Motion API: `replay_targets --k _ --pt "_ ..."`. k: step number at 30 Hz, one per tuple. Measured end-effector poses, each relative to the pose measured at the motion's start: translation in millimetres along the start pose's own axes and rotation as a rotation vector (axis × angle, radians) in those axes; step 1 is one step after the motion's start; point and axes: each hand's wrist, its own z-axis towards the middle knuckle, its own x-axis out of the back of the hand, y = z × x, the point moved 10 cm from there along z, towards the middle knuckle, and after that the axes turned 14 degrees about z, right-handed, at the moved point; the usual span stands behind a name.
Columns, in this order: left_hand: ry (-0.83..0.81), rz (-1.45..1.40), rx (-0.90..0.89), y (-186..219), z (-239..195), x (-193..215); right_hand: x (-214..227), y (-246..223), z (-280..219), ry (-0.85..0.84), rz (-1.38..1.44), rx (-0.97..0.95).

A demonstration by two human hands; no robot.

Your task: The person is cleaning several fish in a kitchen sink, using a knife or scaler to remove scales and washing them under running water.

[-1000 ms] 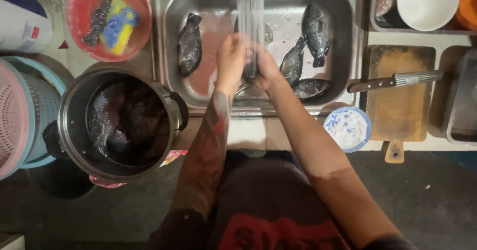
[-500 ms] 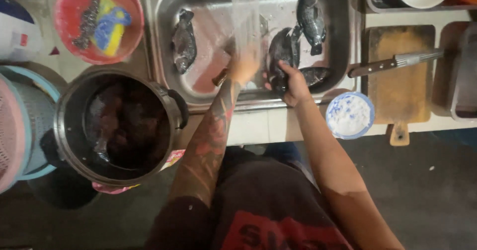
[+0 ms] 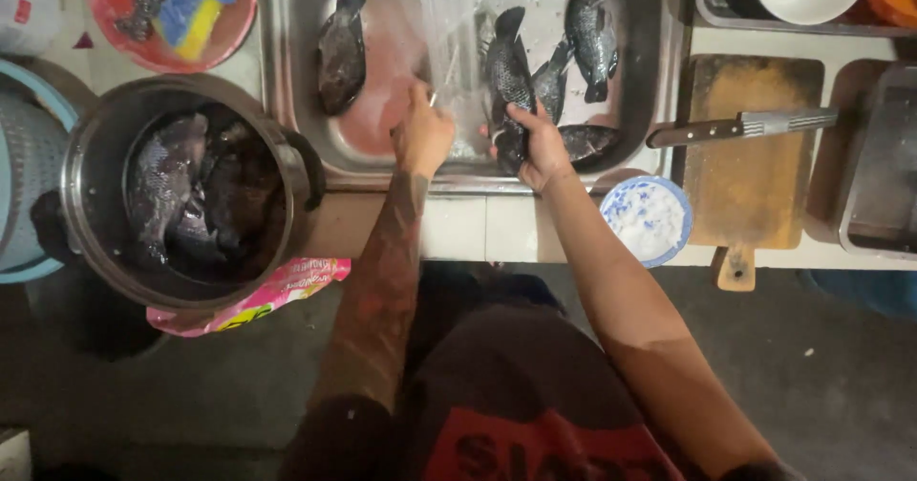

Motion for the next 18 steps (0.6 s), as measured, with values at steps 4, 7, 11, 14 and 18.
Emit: replay_targets --k 4,7,11,14,18 --pt "0.076 -0.002 -0.124 36 -54 60 -6 2 1 -0.031 -0.045 0.008" --pt "0.089 0.095 -0.234 47 -60 63 -9 5 -1 -0.044 -0.058 0.014" --pt "0.100 0.208 -0.325 58 -66 69 -10 6 1 -0.048 -0.131 0.009" --pt "0.099 0.308 -0.391 52 -42 27 -16 8 0 -0.096 -0.170 0.014" --pt "0.196 0.240 -0.454 67 -89 46 12 16 28 -0.082 -0.153 -0.014"
